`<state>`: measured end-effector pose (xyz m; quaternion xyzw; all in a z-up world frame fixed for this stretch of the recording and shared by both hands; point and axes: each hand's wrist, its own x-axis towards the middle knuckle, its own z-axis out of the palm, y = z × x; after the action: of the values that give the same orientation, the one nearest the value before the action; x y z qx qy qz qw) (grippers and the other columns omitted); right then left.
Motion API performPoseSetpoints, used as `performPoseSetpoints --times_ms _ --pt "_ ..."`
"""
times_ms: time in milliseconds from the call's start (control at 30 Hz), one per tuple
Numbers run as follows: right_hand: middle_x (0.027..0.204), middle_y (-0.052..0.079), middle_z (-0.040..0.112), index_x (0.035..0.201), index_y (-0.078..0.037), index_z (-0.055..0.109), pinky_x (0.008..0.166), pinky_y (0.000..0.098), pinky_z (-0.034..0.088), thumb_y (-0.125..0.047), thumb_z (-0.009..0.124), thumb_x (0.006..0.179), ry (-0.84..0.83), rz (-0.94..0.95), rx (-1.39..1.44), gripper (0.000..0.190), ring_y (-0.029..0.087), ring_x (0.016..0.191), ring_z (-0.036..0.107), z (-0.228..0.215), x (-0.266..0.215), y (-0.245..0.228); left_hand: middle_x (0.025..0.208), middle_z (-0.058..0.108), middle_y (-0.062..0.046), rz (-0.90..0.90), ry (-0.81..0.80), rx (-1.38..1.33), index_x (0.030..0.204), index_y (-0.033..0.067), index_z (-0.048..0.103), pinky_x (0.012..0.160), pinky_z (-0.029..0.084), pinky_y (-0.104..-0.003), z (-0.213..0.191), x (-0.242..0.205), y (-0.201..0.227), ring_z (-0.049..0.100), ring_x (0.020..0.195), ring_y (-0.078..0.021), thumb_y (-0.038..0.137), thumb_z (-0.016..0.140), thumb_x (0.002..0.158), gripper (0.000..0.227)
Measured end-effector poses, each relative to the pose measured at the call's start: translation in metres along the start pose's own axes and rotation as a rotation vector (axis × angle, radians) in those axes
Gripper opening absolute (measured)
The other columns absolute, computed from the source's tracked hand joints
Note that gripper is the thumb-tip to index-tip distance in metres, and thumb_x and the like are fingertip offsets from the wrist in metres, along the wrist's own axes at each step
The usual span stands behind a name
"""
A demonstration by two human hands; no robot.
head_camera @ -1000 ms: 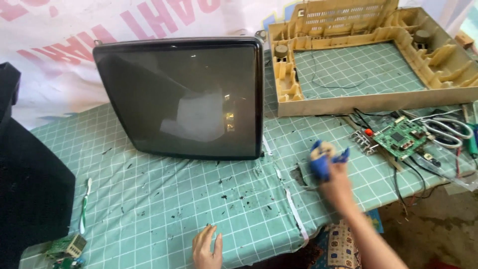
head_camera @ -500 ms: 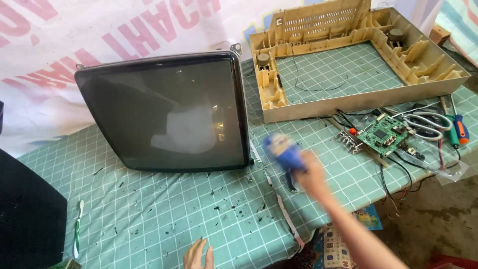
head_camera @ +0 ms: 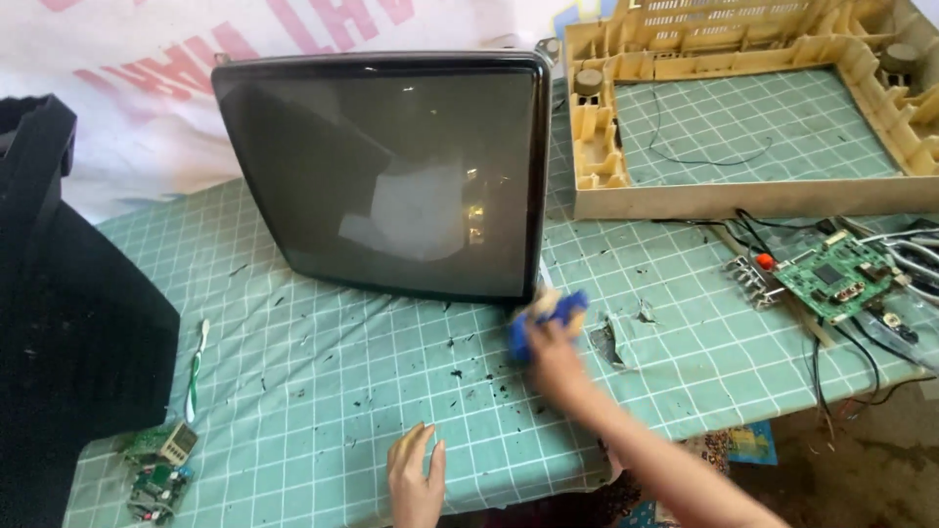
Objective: Disassembling a CRT television by removing the back cover, the tube, and internal electronic components.
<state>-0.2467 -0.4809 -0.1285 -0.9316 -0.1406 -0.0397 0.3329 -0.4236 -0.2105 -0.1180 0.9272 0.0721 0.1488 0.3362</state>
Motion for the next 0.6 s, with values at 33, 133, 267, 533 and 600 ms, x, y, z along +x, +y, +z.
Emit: performPoseSetpoints --times_ms 33,133,267,533,600 --pt "0.144 0.028 0.042 0.152 -0.01 0.045 0.102 0.0609 0.048 0.01 0.068 0.07 -0.005 -0.001 -0.001 0.087 0.053 0.119 0.053 -0.012 -0.006 -0.038 0.132 0.07 -0.009 -0.005 0.0 0.0 0.126 0.0132 0.072 0.105 0.052 -0.046 -0.001 0.0 0.0 0.06 0.127 -0.0275 0.035 0.064 0.095 0.039" --pt "0.161 0.027 0.02 0.158 -0.015 0.032 0.117 0.0597 0.035 0.016 0.061 0.079 -0.341 0.005 0.123 0.09 0.048 0.143 0.032 -0.019 -0.017 -0.114 0.127 0.071 -0.009 0.068 0.064 0.007 0.122 0.0128 0.073 0.1 0.052 -0.044 -0.004 0.004 0.002 0.063 0.119 -0.0289 0.033 0.063 0.096 0.034" --pt "0.125 0.024 0.051 0.151 -0.009 0.047 0.111 0.0589 0.037 -0.001 0.065 0.075 -0.136 -0.207 0.371 0.078 0.051 0.122 0.048 -0.007 -0.014 -0.116 0.129 0.068 -0.015 0.158 0.187 0.024 0.129 0.007 0.067 0.101 0.051 -0.044 -0.014 0.011 0.011 0.064 0.117 -0.032 0.028 0.065 0.097 0.038" --pt "0.128 0.021 0.049 0.154 -0.009 0.045 0.112 0.0447 0.041 -0.002 0.061 0.075 0.151 -0.077 0.138 0.081 0.039 0.121 0.053 -0.042 -0.056 -0.031 0.166 0.031 -0.017 -0.004 -0.047 -0.161 0.156 0.0098 0.036 0.122 0.033 -0.049 0.008 0.012 0.088 0.029 0.151 -0.0308 0.023 0.066 0.097 0.068" --pt "0.143 0.032 0.045 0.155 -0.001 0.036 0.128 0.0519 0.011 0.008 0.059 0.065 -0.023 -0.018 0.221 0.093 0.052 0.158 0.001 -0.009 -0.073 -0.014 0.163 0.035 -0.023 0.172 -0.029 -0.229 0.157 0.0114 0.038 0.119 0.037 -0.054 0.035 0.002 0.09 0.037 0.149 -0.0417 0.025 0.073 0.096 0.072"
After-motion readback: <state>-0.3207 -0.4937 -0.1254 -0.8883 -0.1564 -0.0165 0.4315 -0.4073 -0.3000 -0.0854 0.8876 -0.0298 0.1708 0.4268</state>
